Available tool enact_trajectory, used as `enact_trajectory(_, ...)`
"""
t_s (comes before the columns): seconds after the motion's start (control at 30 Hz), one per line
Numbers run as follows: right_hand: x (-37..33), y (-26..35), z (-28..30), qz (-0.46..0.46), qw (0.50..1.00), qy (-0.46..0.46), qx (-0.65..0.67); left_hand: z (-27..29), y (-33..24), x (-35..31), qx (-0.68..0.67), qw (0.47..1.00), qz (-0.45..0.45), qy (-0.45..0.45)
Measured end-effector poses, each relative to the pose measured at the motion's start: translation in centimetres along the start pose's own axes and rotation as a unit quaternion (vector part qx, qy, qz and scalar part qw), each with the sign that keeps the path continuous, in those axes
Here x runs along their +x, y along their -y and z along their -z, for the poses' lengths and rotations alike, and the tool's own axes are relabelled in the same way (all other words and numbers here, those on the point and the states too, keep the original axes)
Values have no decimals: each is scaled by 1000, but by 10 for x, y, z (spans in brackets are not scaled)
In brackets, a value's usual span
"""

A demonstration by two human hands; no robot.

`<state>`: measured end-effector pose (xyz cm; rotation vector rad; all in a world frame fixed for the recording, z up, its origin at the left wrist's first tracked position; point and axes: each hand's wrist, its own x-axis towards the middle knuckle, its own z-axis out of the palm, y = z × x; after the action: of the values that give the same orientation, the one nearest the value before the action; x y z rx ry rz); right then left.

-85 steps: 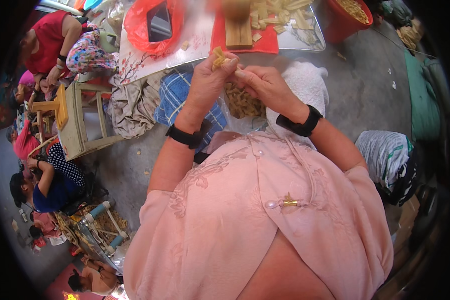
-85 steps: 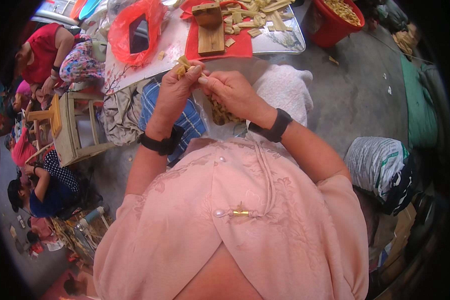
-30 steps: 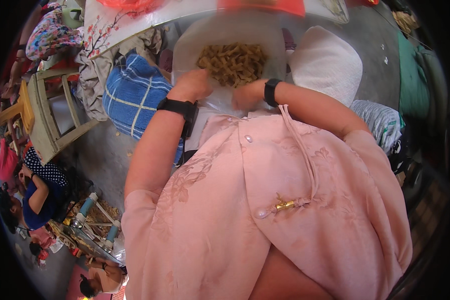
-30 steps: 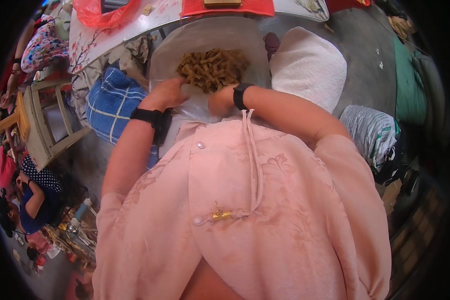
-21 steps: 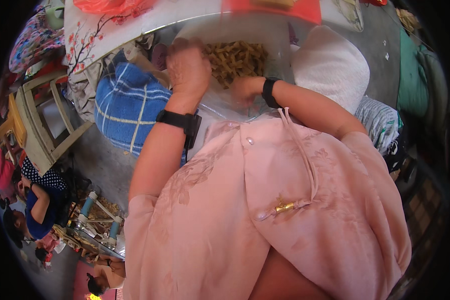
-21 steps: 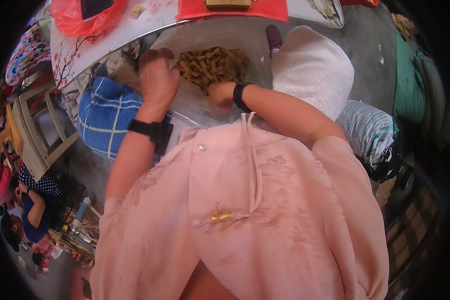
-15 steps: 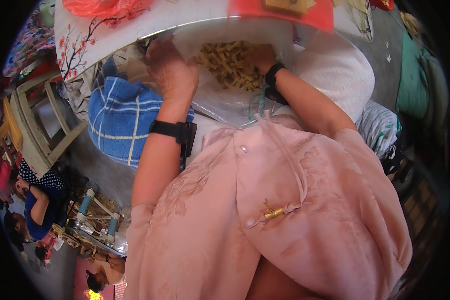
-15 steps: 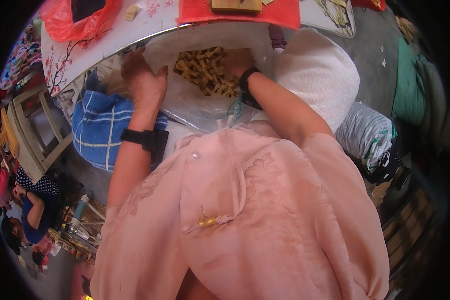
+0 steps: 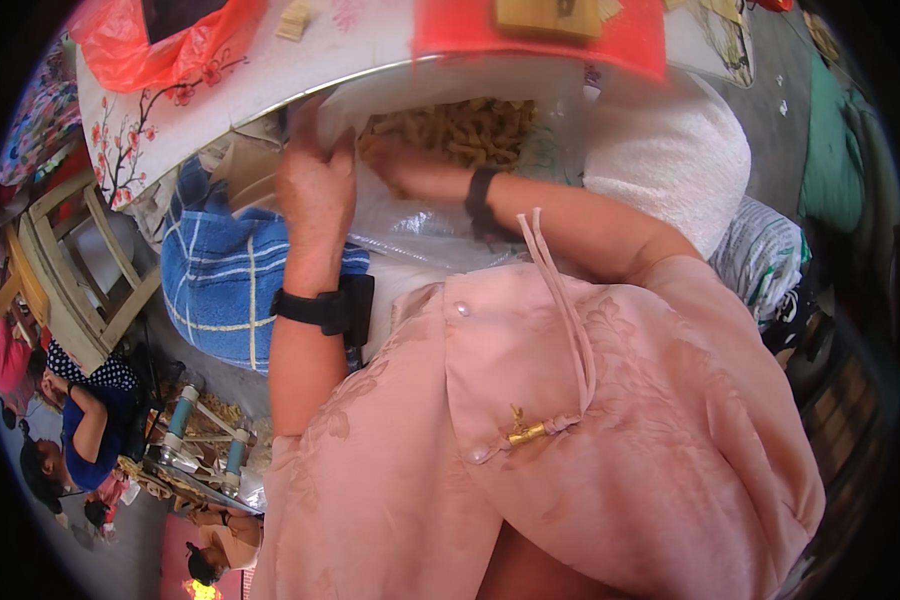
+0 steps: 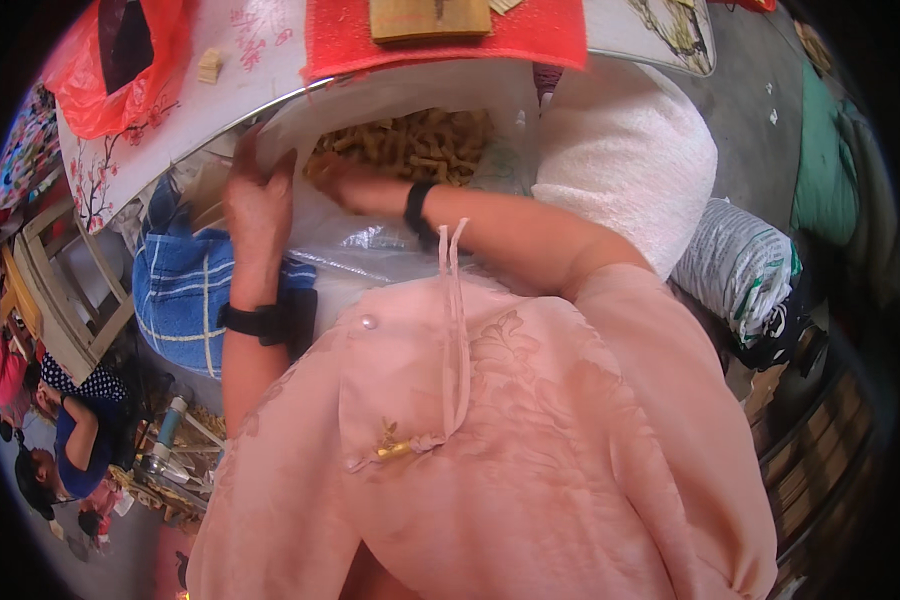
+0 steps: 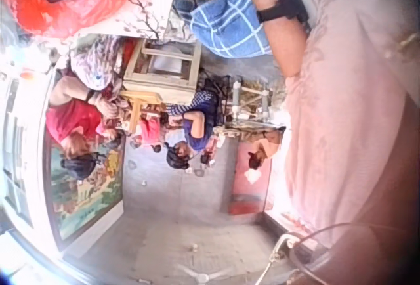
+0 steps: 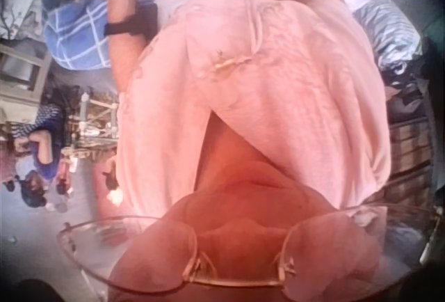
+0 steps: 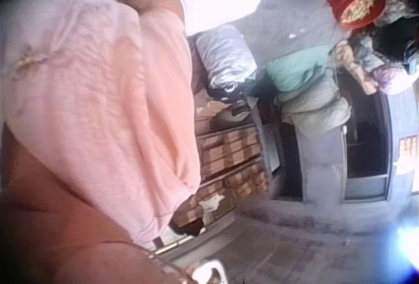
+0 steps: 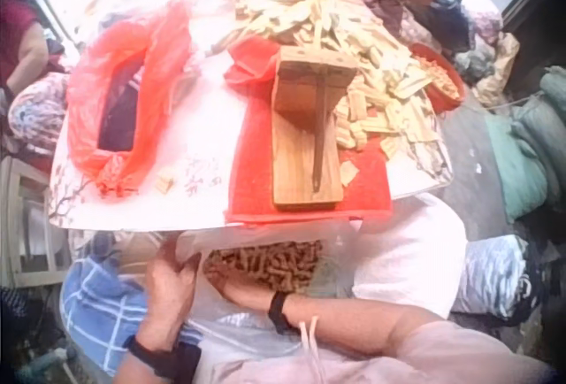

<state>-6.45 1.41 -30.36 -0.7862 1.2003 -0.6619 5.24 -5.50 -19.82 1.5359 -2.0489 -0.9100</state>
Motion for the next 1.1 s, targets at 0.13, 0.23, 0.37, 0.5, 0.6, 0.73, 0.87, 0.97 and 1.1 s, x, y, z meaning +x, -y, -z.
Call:
enact_trajectory(0.13,16,-77,0,86,976,-131,-150,4,-11,4,51,997,30,42)
enact_trajectory(0.23,11,-66,64,-30,812,-80,-577,12,-5,-5,60,995,69,51)
enact_trajectory(0.37,-12,-81,141,-77,836,-146,-523,3,-9,-2,46,997,44,45)
enact_trajectory(0.5,-9,-109,154,-4,835,-165,-524,1,-9,-3,55,995,53,56)
enact_trajectory(0.6,-17,-55,129,-77,853,-17,-516,4,-9,-2,52,992,79,80)
enact_trajectory(0.73,25,-88,78,176,937,-28,-301,-2,-3,0,-5,996,44,71)
enact_trajectory(0.87,18,-12,-40,-147,954,61,255,2,-4,0,15,998,24,49)
enact_trajectory(0.97,12,-32,-44,124,982,0,-146,4,-1,-4,30,995,56,72)
enact_trajectory(1.1,27,-93,25,138,860,-198,-450,0,0,-3,1,997,49,54)
